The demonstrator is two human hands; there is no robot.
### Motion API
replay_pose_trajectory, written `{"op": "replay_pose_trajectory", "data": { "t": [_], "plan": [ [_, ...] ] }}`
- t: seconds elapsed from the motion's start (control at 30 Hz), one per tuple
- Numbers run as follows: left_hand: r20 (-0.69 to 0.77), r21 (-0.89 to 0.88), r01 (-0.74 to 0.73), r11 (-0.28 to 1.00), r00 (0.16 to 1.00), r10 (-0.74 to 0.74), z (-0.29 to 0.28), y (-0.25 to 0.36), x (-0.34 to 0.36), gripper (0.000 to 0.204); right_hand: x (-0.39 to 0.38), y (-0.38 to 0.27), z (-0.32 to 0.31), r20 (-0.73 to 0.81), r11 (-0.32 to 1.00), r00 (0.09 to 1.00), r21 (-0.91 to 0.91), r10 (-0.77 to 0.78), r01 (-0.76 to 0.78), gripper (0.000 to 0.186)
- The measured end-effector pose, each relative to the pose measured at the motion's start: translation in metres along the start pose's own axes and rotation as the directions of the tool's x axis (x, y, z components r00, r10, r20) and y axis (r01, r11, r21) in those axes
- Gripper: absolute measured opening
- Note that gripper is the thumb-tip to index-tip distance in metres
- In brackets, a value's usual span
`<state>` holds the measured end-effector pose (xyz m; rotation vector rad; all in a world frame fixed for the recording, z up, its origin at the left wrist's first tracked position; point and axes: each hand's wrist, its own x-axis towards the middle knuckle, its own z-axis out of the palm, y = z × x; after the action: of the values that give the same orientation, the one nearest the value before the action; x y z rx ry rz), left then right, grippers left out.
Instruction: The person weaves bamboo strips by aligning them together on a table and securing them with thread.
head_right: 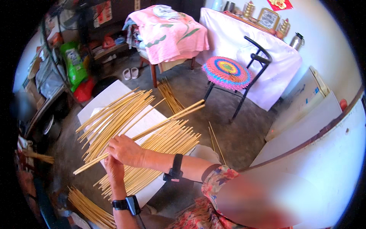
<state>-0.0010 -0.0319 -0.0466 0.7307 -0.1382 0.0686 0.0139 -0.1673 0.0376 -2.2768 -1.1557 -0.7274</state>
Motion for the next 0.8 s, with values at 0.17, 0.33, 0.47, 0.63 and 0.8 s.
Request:
{"op": "replay_pose_trajectory", "data": {
  "t": [0.17, 0.33, 0.47, 0.63, 0.8],
  "plan": [
    [-0.002, -0.063, 0.009, 0.998, 1.000, -0.009, -0.016, -0.034, -0.002, 0.031, 0.018, 0.003, 0.025, 0.111, 0.977, 0.986, -0.165, -0.121, 0.139, 0.020],
    [0.232, -0.027, -0.024, 0.999, 0.972, 0.029, -0.020, -0.033, 0.001, 0.018, 0.037, 0.002, 0.003, 0.279, 0.988, 0.949, -0.002, -0.148, 0.155, 0.015],
    [0.251, 0.031, -0.039, 0.999, 0.967, 0.030, -0.005, -0.031, -0.001, 0.017, 0.046, -0.002, -0.013, 0.414, 0.997, 0.909, 0.077, -0.046, 0.016, 0.012],
    [0.157, 0.124, 0.005, 0.992, 0.987, -0.025, 0.032, -0.018, 0.001, 0.025, 0.060, 0.011, -0.068, 0.324, 0.921, 0.946, -0.363, -0.019, 0.143, 0.009],
    [-0.041, 0.081, -0.144, 0.986, 0.988, 0.148, 0.012, -0.003, 0.004, 0.025, 0.092, 0.021, -0.130, -0.163, 0.792, 0.969, -0.609, -0.186, 0.049, 0.004]
  ]
}}
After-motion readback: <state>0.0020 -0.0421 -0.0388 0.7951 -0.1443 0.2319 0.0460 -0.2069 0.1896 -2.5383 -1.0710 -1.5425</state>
